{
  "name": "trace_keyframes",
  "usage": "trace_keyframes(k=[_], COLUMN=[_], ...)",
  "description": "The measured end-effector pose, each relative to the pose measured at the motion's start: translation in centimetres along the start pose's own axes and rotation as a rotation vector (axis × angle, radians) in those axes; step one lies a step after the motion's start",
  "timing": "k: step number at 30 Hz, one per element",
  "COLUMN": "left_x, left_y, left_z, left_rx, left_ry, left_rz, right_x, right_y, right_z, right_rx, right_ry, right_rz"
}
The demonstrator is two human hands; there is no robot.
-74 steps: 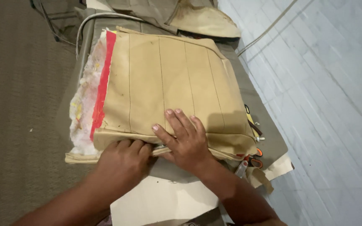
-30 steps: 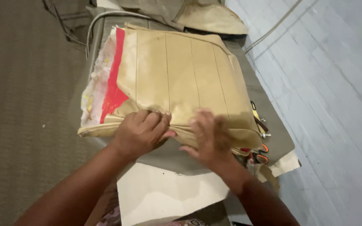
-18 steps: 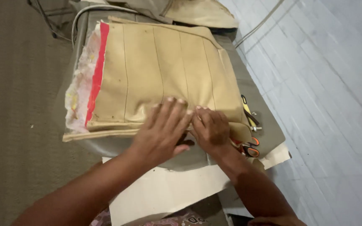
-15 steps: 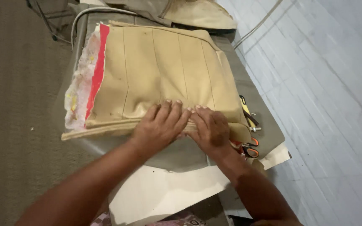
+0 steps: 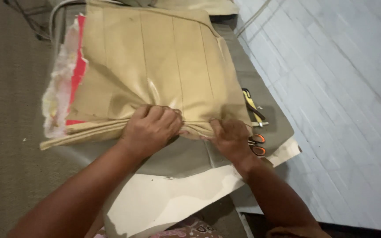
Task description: Fitting a leather cover over foam padding, tucking the edges, and marking lines with a utility knife
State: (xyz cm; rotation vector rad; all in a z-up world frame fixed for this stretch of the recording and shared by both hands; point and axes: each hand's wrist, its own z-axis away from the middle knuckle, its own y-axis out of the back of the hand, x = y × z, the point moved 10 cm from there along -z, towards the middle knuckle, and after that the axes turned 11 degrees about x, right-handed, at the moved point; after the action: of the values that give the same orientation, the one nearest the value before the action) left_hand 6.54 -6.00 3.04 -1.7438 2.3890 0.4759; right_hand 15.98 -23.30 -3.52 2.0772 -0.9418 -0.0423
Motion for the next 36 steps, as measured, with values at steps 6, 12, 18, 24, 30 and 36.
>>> trace_keyframes(k=[6,12,18,24,30,36], left_x=[1.6,0.8,0.6,-10.8,-18.0,-13.7], left_y=[0.3,-0.7,-1.8,2.2,-1.4,-0.1], left_z=[-2.8,-1.6,-0.7,-5.1,8.9,9.7], left_rx=[-0.073,0.082,-0.032,-0.236,-0.876,-0.623], left_ry=[0.025,-0.017,0.016,0.382,1.137,0.996], left_rz=[0.046,-0.002,0.047,0.206,0.125,0.154], right_x=[-0.9,-2.3,-4.7,-3.6,-0.6,4.4], right_y=[1.6,3.1,3.7,2.9,-0.8,-1.0], right_z=[-0.5,-2.4,-5.9,-4.3,-5.8,-8.6], right_rx=[0.260,0.341,0.365,0.337,0.268,0.452], right_ry=[0.157,0.106,0.101,0.118,0.144,0.207], right_rz=[0.064,0.080,0.131,0.133,0.052,0.168])
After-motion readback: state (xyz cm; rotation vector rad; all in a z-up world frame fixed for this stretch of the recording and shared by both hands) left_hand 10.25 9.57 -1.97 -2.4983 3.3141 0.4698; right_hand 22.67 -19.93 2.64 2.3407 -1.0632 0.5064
